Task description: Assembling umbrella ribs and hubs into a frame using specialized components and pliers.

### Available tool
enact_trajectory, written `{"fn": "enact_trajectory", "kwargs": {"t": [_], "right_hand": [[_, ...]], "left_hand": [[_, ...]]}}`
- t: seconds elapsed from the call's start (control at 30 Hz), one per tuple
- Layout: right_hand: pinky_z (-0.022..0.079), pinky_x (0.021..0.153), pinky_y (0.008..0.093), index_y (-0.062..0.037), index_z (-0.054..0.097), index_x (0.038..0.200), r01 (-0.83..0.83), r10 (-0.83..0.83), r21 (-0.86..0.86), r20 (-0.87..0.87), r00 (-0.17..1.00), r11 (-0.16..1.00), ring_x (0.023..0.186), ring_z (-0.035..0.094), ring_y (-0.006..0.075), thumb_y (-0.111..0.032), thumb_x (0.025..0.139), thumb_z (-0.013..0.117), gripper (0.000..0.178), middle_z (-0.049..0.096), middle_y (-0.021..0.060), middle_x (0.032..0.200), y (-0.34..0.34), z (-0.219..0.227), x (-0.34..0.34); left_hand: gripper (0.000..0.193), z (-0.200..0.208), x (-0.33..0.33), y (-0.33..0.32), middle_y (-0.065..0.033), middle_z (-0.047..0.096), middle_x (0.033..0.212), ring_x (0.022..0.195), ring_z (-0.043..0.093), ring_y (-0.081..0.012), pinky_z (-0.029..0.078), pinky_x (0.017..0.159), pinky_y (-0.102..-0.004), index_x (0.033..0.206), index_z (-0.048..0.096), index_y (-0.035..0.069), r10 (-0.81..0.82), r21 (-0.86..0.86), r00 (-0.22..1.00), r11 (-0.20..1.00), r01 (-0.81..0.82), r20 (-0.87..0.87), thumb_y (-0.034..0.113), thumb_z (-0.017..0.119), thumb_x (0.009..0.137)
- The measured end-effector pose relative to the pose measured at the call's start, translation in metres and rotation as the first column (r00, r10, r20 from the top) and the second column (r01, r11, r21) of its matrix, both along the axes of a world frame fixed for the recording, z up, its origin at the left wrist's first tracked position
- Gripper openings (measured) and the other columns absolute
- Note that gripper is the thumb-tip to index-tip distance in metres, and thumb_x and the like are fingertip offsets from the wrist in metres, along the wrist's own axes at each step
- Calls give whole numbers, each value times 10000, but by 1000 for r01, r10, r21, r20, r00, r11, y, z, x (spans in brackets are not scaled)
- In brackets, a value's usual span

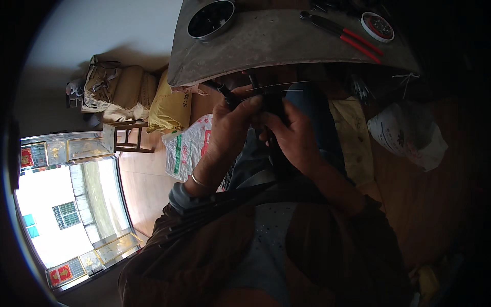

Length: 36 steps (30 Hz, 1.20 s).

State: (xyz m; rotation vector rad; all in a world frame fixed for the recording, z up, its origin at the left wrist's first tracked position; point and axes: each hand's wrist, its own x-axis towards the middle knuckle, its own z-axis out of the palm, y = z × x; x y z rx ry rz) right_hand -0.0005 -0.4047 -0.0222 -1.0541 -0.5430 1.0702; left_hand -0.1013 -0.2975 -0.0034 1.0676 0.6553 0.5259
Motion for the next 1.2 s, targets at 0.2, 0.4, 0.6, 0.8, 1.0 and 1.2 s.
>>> {"fn": "enact_trajectory", "kwargs": {"t": [0.2, 0.4, 0.6, 0.8, 1.0, 1.2], "right_hand": [[468, 662, 209, -13, 651, 1012, -98, 104, -37, 236, 966, 994, 767, 605, 52, -179, 927, 611, 190, 676, 24, 862, 1, 2, 12], [445, 550, 210, -35, 699, 928, -135, 169, -118, 361, 917, 984, 649, 579, 36, -211, 910, 632, 189, 668, 8, 752, 4, -12, 23], [330, 394, 205, -62, 698, 911, -219, 247, -141, 227, 942, 965, 457, 467, 22, -287, 926, 597, 247, 568, -36, 606, 4, -33, 25], [336, 388, 200, -49, 677, 897, -254, 270, -175, 73, 960, 951, 458, 484, 33, -324, 919, 599, 287, 546, -34, 590, 3, -39, 26], [336, 381, 204, -43, 666, 887, -245, 253, -178, 23, 967, 953, 462, 497, 42, -360, 897, 624, 320, 552, -30, 603, 2, -25, 23], [351, 382, 214, -27, 649, 867, -315, 317, -214, -28, 948, 925, 469, 498, 46, -433, 856, 663, 406, 554, -19, 610, 2, -29, 29]], "left_hand": [[240, -5, 3, 0, -7, 607, 753, 651, 548, -68, 454, 578, -216, 1086, 615, 14, 44, -53, 998, 998, -42, 44, 94, 654, 863], [251, -9, 2, 1, 6, 571, 714, 623, 524, -63, 427, 555, -212, 1098, 614, 23, 30, -85, 998, 996, -26, 47, 112, 652, 866], [272, -11, -1, 6, 9, 526, 679, 590, 489, -69, 412, 540, -224, 1125, 577, 11, -39, -212, 978, 974, 83, 204, 118, 629, 881], [274, -6, 2, 2, 7, 522, 678, 585, 483, -72, 414, 538, -229, 1129, 561, 6, -50, -217, 972, 971, 101, 229, 127, 620, 891], [273, 0, 6, -9, 16, 540, 690, 569, 473, -61, 407, 533, -218, 1113, 574, 5, 51, 41, 998, 998, -52, 37, 157, 634, 893], [262, -8, -3, 2, 29, 537, 697, 579, 461, -48, 376, 529, -199, 1099, 598, 38, -33, -182, 971, 980, 78, 236, 183, 652, 888]]}}
